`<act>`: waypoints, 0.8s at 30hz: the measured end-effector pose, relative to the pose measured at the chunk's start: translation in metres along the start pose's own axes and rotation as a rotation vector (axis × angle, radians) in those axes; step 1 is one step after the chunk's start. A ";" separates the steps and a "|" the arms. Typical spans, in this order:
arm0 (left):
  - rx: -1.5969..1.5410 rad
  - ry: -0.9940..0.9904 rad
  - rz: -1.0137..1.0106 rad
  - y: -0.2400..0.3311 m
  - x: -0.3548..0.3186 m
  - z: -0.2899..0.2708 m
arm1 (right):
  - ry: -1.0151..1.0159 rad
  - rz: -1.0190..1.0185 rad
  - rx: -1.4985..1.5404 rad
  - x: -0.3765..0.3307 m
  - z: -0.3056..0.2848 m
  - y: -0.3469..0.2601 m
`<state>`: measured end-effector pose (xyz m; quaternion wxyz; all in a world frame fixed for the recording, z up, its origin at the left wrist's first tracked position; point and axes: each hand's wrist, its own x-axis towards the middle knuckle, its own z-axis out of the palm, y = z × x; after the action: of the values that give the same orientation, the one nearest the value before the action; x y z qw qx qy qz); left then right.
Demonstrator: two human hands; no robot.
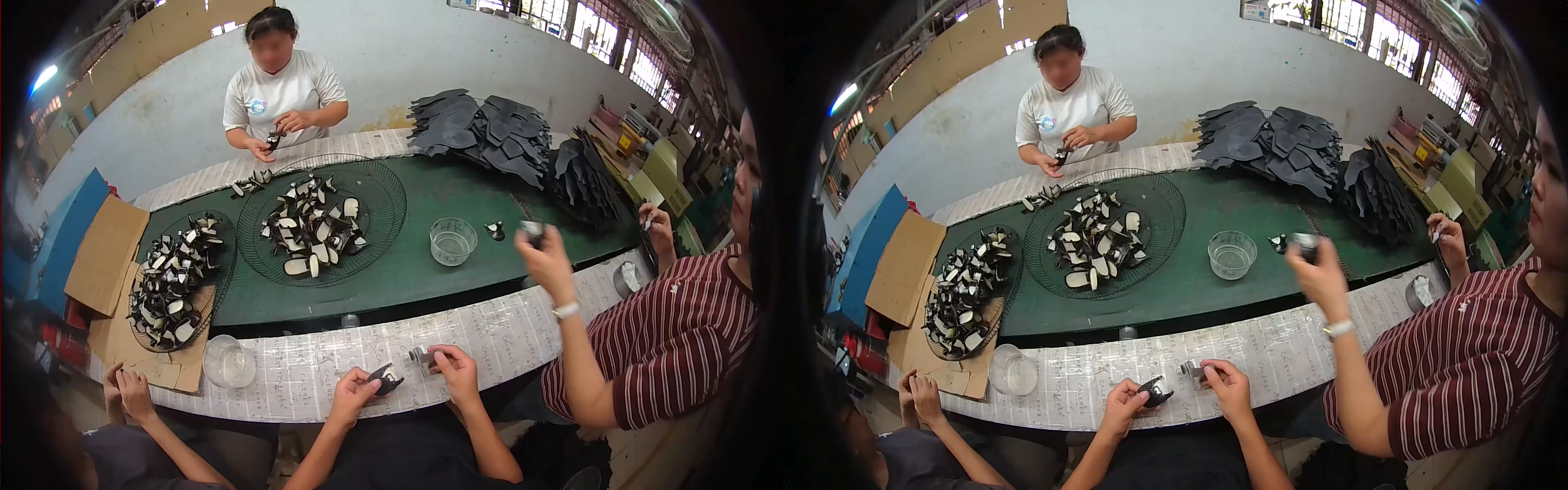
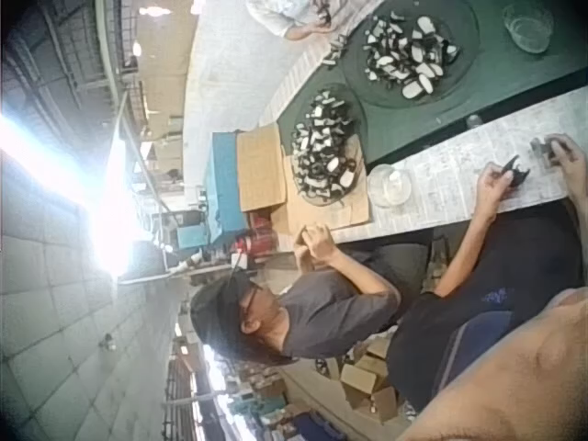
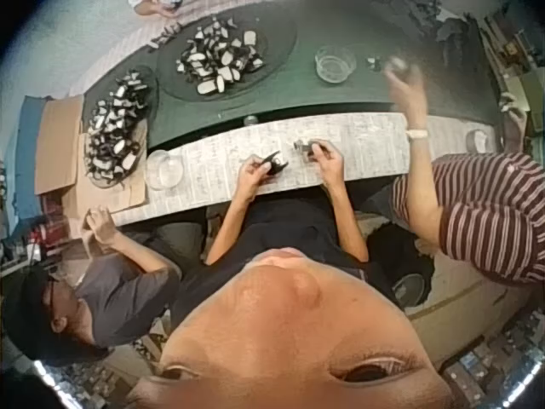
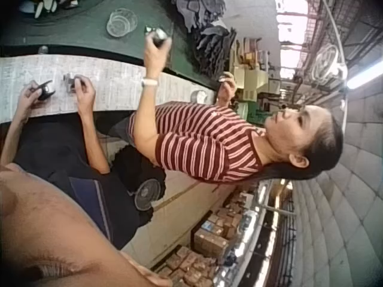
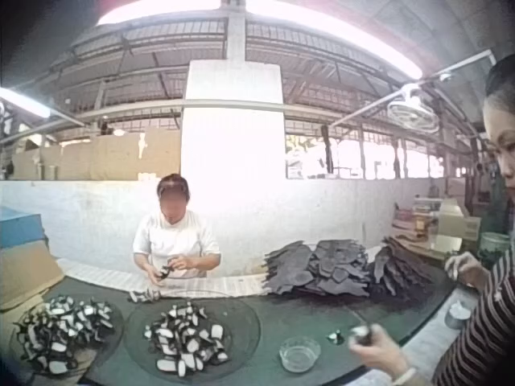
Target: Assembling and prepping small black and white shoe components on a production line.
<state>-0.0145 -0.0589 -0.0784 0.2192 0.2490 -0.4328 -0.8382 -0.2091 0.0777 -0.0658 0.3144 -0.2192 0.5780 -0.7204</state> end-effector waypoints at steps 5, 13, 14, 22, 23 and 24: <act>0.020 -0.001 0.015 0.000 0.000 0.000 | -0.001 -0.004 -0.010 0.000 0.000 0.001; -0.014 0.002 -0.023 0.004 -0.003 0.001 | 0.001 -0.004 -0.018 -0.001 0.000 0.001; -0.014 0.003 -0.023 0.003 -0.003 0.001 | 0.001 -0.004 -0.017 -0.001 0.000 0.001; 0.032 -0.001 0.011 -0.002 0.001 -0.003 | -0.007 0.010 0.012 -0.001 0.001 -0.001; 0.032 -0.001 0.011 -0.002 0.002 -0.003 | -0.008 0.013 0.006 0.000 0.001 -0.001; 0.044 -0.003 0.011 -0.002 0.002 -0.003 | -0.008 0.013 0.006 0.000 0.000 -0.002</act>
<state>-0.0144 -0.0610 -0.0817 0.2177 0.2503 -0.4528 -0.8276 -0.2095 0.0776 -0.0643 0.3221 -0.2174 0.5761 -0.7191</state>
